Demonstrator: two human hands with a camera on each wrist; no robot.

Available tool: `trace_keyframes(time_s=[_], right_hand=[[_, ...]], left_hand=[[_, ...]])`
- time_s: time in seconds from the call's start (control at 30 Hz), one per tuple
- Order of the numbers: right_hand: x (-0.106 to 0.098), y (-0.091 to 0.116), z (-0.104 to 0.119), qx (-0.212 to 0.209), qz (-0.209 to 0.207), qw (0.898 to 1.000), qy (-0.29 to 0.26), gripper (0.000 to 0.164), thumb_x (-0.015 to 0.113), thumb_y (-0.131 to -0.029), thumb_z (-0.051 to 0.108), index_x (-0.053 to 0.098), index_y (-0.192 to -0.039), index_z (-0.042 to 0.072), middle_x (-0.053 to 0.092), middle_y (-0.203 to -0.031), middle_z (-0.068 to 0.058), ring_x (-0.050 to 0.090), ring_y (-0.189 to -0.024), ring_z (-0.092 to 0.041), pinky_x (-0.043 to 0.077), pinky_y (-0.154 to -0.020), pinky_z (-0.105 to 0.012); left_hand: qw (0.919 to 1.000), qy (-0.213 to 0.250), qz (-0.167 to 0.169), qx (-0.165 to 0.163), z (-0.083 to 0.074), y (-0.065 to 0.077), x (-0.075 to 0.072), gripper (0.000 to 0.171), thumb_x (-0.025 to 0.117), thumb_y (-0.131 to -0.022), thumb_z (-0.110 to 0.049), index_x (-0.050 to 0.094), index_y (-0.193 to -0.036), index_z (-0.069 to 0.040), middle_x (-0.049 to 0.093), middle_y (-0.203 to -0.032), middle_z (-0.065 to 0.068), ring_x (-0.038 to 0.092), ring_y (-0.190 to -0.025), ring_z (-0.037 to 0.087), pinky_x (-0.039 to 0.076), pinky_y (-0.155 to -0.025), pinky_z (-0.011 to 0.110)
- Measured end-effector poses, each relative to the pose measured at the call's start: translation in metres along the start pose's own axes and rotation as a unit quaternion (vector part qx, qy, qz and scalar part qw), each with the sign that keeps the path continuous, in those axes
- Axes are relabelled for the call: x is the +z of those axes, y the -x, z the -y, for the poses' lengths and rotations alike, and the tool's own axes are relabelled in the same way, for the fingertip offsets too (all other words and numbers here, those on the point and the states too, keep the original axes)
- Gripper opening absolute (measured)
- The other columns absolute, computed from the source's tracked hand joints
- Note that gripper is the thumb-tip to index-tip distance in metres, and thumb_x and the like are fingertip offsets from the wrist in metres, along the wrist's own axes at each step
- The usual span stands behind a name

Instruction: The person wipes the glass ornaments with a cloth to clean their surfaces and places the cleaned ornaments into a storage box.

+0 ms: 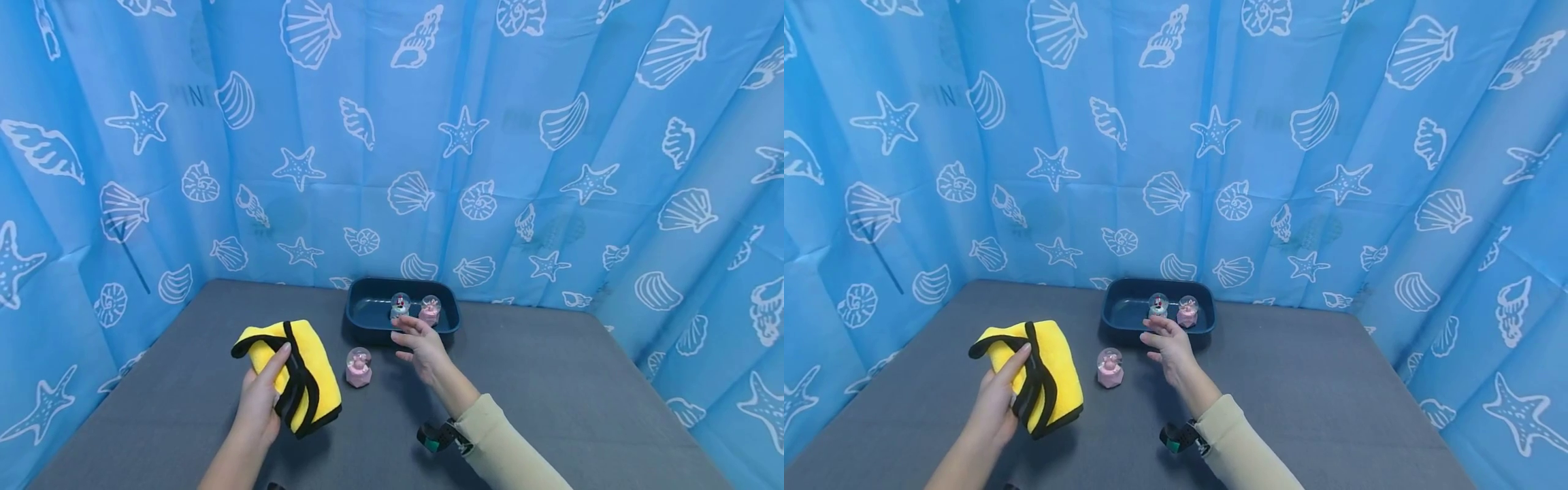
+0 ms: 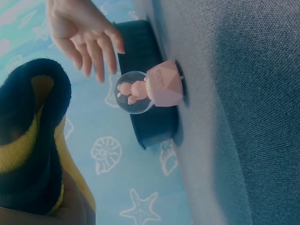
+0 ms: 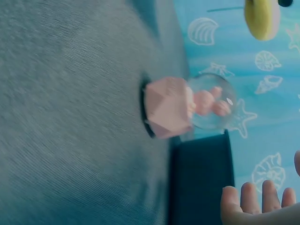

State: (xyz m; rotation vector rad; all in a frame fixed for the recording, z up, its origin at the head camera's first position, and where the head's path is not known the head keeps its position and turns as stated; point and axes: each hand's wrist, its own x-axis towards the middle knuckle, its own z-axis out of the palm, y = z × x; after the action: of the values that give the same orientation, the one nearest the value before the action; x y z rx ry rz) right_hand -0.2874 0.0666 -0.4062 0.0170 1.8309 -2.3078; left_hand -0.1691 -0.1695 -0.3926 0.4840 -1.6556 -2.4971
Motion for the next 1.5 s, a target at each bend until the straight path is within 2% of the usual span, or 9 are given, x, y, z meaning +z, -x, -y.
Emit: trace_keyframes(time_s=[0.2,0.47,0.67,0.83,1.03,1.2,1.3,1.43,1.5], right_hand=[[0.005,0.006,-0.009,0.034,0.025,0.999,0.003,0.042,0.058,-0.093,-0.003,0.046,-0.133,-0.002,0.055,-0.136,-0.018,0.045,-0.127,-0.035,0.033,-0.103,-0.062],[0.005,0.007,-0.019,0.060,0.054,0.997,0.014,0.046,0.058,-0.094,0.001,0.044,-0.138,-0.001,0.053,-0.139,-0.016,0.048,-0.124,-0.033,0.034,-0.103,-0.060],[0.006,0.005,-0.028,0.083,0.102,0.990,0.052,0.058,0.063,-0.092,0.004,0.038,-0.144,0.000,0.045,-0.146,-0.017,0.051,-0.121,-0.029,0.035,-0.103,-0.057],[0.007,0.005,-0.031,0.090,0.122,0.983,0.100,0.063,0.067,-0.089,0.004,0.039,-0.145,0.002,0.043,-0.147,-0.016,0.045,-0.129,-0.032,0.033,-0.105,-0.057],[0.008,0.002,-0.032,0.098,0.155,0.965,0.185,0.066,0.072,-0.085,0.004,0.043,-0.144,0.006,0.047,-0.144,-0.016,0.043,-0.129,-0.034,0.033,-0.106,-0.056],[0.010,-0.004,-0.035,0.074,0.184,0.940,0.277,0.063,0.075,-0.081,0.003,0.050,-0.139,0.008,0.052,-0.135,-0.013,0.047,-0.118,-0.030,0.036,-0.104,-0.054],[0.013,-0.006,-0.036,0.057,0.189,0.925,0.324,0.061,0.077,-0.080,0.002,0.054,-0.135,0.008,0.055,-0.126,-0.010,0.048,-0.110,-0.029,0.038,-0.102,-0.054],[0.017,-0.008,-0.037,0.051,0.178,0.921,0.343,0.055,0.077,-0.080,0.001,0.057,-0.130,0.009,0.056,-0.117,-0.008,0.048,-0.105,-0.028,0.039,-0.099,-0.054],[0.018,-0.009,-0.038,0.049,0.172,0.921,0.347,0.051,0.077,-0.080,0.000,0.059,-0.127,0.009,0.057,-0.114,-0.007,0.049,-0.103,-0.028,0.041,-0.097,-0.053]], left_hand=[[0.9999,0.009,0.008,0.001,0.000,0.001,0.000,0.057,0.060,-0.096,-0.041,0.035,-0.139,-0.013,0.055,-0.112,-0.013,0.056,-0.103,0.001,0.045,-0.092,0.022],[0.9999,0.010,0.001,-0.005,0.000,0.000,0.002,0.062,0.061,-0.095,-0.043,0.033,-0.142,-0.015,0.050,-0.120,-0.010,0.050,-0.110,0.004,0.041,-0.097,0.025],[0.9999,0.009,-0.001,-0.010,0.000,0.000,0.001,0.069,0.061,-0.094,-0.045,0.028,-0.146,-0.013,0.048,-0.123,-0.010,0.049,-0.111,0.003,0.039,-0.101,0.027],[0.9997,0.015,-0.001,-0.018,0.000,0.000,0.001,0.068,0.061,-0.094,-0.045,0.029,-0.145,-0.014,0.049,-0.120,-0.011,0.050,-0.110,0.003,0.039,-0.102,0.027],[0.9996,0.022,0.002,-0.015,0.001,0.002,0.000,0.061,0.061,-0.094,-0.043,0.033,-0.141,-0.016,0.053,-0.114,-0.014,0.053,-0.107,0.001,0.043,-0.097,0.023],[0.9996,0.027,0.001,-0.012,0.003,0.001,0.000,0.051,0.060,-0.096,-0.040,0.036,-0.135,-0.019,0.054,-0.113,-0.014,0.055,-0.105,0.001,0.045,-0.094,0.022],[0.9997,0.022,0.001,-0.014,0.003,0.000,0.000,0.054,0.061,-0.095,-0.041,0.035,-0.137,-0.018,0.053,-0.115,-0.014,0.052,-0.108,0.002,0.043,-0.097,0.024],[0.9998,0.013,0.004,-0.015,0.002,-0.001,0.000,0.062,0.061,-0.094,-0.044,0.033,-0.142,-0.016,0.051,-0.117,-0.013,0.048,-0.112,0.005,0.039,-0.101,0.027],[0.9998,0.013,0.003,-0.015,0.001,-0.001,0.001,0.059,0.062,-0.094,-0.043,0.035,-0.139,-0.017,0.051,-0.117,-0.013,0.047,-0.113,0.006,0.039,-0.101,0.027]])
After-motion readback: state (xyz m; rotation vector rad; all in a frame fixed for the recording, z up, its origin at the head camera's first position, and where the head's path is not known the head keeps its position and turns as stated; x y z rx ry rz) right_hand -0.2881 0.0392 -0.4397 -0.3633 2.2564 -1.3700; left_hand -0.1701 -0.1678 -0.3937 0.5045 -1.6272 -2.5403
